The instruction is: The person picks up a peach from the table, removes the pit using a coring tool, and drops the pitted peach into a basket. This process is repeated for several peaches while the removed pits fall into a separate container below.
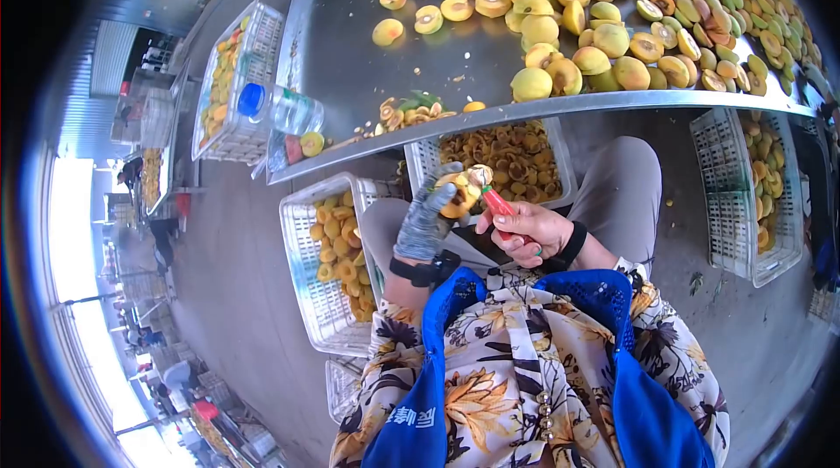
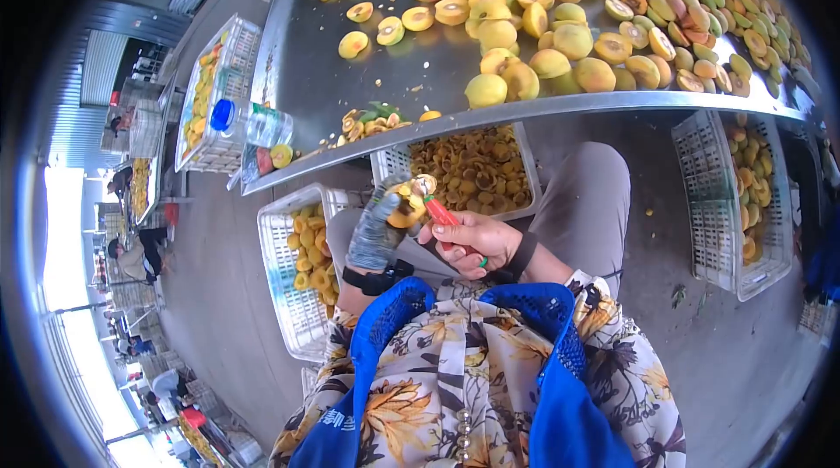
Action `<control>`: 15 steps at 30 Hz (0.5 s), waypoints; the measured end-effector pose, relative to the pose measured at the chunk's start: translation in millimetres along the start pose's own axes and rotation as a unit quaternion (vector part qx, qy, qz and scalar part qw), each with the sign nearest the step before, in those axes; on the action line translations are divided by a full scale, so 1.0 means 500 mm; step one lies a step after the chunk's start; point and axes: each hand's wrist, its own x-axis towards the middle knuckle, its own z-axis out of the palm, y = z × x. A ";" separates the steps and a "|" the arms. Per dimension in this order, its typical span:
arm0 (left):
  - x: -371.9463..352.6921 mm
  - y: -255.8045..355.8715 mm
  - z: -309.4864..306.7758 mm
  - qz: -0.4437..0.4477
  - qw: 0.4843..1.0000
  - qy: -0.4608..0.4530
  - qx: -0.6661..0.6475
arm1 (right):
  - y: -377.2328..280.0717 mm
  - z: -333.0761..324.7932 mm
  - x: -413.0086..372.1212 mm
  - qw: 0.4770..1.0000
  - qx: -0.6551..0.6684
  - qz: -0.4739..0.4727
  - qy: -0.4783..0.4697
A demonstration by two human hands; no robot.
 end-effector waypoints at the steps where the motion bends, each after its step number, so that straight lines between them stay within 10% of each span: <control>1: -0.006 -0.013 -0.001 0.002 1.000 0.000 -0.003 | 0.002 0.003 0.004 1.000 -0.009 0.005 -0.007; 6: 0.006 -0.071 -0.034 -0.021 0.998 0.060 0.031 | 0.017 0.035 0.035 0.996 -0.021 0.030 0.076; 9: 0.009 -0.097 -0.070 -0.003 0.994 0.082 0.071 | 0.022 0.040 0.048 0.931 -0.264 0.007 0.253; 15: -0.003 -0.066 -0.071 -0.077 0.991 -0.012 -0.106 | 0.033 0.013 0.048 0.986 -0.092 0.045 0.129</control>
